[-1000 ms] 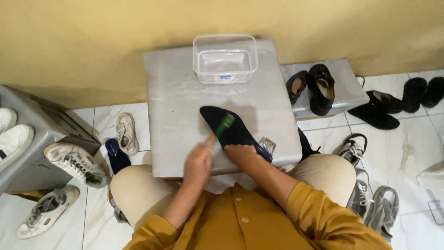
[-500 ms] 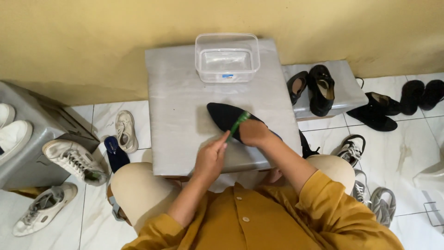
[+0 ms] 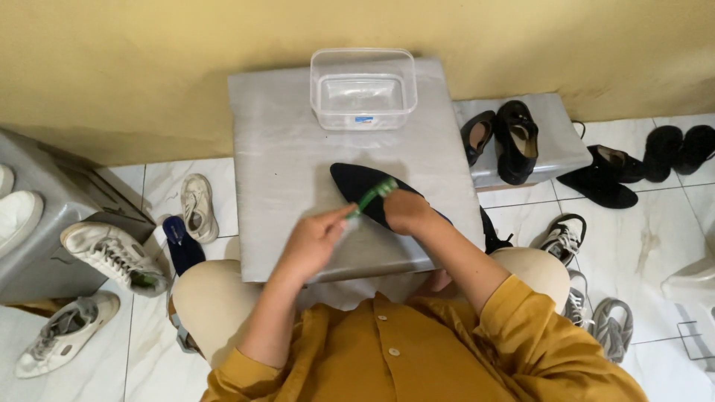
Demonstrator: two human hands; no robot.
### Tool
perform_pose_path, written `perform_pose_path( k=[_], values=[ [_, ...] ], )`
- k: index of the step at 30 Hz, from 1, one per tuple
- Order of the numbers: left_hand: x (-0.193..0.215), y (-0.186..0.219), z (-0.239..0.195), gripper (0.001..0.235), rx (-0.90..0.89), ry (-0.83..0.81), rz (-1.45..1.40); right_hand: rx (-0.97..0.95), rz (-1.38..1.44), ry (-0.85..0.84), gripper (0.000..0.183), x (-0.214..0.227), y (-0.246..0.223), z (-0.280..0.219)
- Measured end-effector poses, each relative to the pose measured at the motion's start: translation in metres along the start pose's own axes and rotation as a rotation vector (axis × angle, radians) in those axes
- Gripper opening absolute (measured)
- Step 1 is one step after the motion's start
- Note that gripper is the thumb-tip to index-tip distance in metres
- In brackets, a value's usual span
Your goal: The person scrubs a dark blue high-heeled shoe with a green toothbrush, repeatedly dipping the brush into a container of water. The person holds the shoe steady with one hand while scrubbing the upper surface and heel area.
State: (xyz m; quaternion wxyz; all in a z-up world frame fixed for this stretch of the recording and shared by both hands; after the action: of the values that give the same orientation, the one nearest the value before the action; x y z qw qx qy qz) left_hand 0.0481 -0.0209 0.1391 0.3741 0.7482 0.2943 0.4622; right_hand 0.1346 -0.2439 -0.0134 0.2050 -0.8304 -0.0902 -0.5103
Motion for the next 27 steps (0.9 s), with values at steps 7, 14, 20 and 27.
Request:
perform_pose_path(
  k=[7, 14, 20, 27],
  values=[
    [0.007, -0.024, 0.021, 0.042, 0.113, 0.049, 0.188, 0.013, 0.022, 0.028, 0.030, 0.006, -0.003, -0.004],
    [0.017, -0.045, 0.030, 0.039, 0.097, 0.164, 0.067, 0.077, 0.352, 0.103, 0.024, -0.016, 0.020, 0.004],
    [0.011, 0.020, -0.005, 0.036, -0.065, -0.243, -0.382, -0.032, 0.350, 0.081, 0.027, -0.024, 0.019, 0.001],
    [-0.011, -0.049, 0.024, 0.043, 0.077, 0.197, 0.167, -0.109, 0.204, 0.040, 0.028, -0.028, 0.021, 0.020]
  ],
)
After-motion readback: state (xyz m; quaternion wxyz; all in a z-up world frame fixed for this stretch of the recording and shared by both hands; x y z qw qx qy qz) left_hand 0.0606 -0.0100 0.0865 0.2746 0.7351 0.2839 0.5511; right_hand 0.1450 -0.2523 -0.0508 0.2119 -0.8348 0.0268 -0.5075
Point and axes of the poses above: each hand's wrist, its own z-axis towards the middle knuckle, its own x-axis out of the back of the hand, y = z × x, the point moved 3 cm from there along z, towards the middle knuckle, and after that the axes turned 7 degrees about -y, right-handed, at the moved point
